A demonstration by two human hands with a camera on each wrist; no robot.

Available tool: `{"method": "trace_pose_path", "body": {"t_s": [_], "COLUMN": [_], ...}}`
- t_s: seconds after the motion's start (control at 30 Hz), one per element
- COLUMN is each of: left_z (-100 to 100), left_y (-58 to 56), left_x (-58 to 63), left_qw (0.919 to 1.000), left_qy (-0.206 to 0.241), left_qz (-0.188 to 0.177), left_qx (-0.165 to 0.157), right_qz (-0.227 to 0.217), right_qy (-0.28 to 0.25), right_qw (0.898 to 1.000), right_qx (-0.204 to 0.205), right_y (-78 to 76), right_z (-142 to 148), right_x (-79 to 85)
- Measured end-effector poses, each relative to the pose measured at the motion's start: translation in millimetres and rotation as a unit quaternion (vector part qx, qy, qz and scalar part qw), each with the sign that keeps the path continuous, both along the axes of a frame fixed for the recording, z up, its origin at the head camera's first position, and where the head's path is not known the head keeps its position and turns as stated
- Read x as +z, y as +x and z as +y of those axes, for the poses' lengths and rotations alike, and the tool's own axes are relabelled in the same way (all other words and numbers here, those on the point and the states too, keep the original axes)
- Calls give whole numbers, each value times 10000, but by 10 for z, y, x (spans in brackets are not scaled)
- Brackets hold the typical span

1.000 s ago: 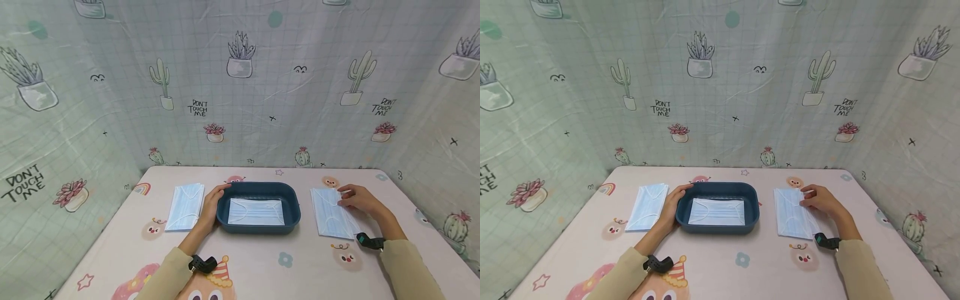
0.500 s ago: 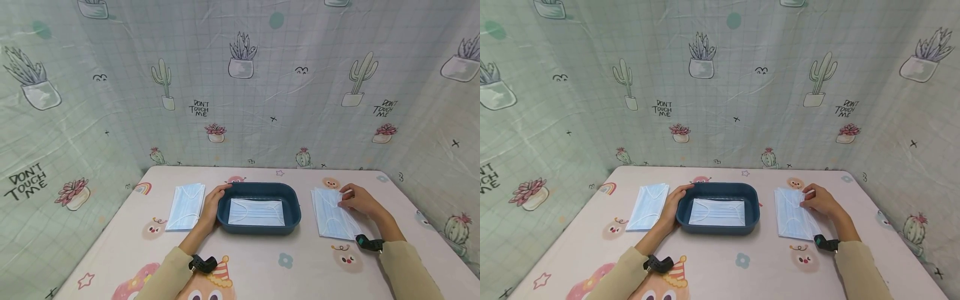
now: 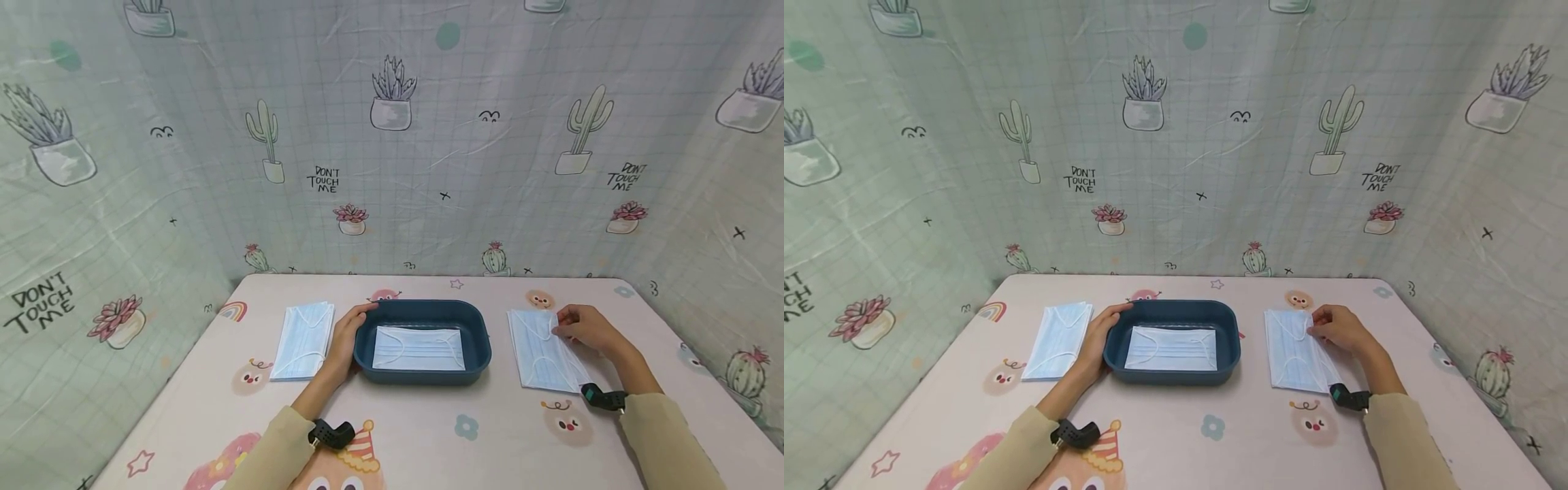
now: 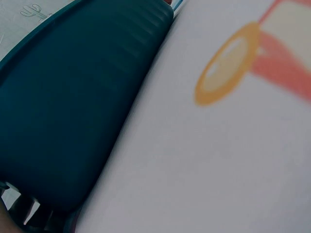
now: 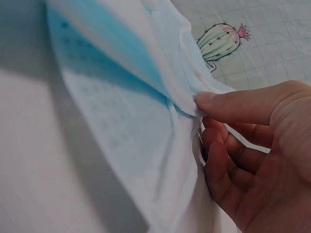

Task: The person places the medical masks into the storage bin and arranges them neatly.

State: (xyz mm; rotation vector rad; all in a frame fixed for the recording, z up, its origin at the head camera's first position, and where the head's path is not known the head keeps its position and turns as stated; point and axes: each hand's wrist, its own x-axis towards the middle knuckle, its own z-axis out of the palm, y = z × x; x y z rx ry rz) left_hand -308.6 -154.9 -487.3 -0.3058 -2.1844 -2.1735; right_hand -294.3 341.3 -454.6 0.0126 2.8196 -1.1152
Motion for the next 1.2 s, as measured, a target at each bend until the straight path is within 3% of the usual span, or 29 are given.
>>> {"method": "trace_pose_path", "body": {"t_s": [0.47, 1.2], "left_z": [2, 8], "left_y": [39, 30], "left_x": [-81, 12], "left_qw": [9998, 10000], "left_qy": [112, -51], "left_qz": [-180, 24], "left_qx": [16, 14], "right_qz": [-8, 285], "right_qy": [-263, -357], "right_qw": [9992, 9985], "right_qx": [-285, -303], "right_y": [-5, 5], "right_z": [23, 38], "right_x": [8, 5]}}
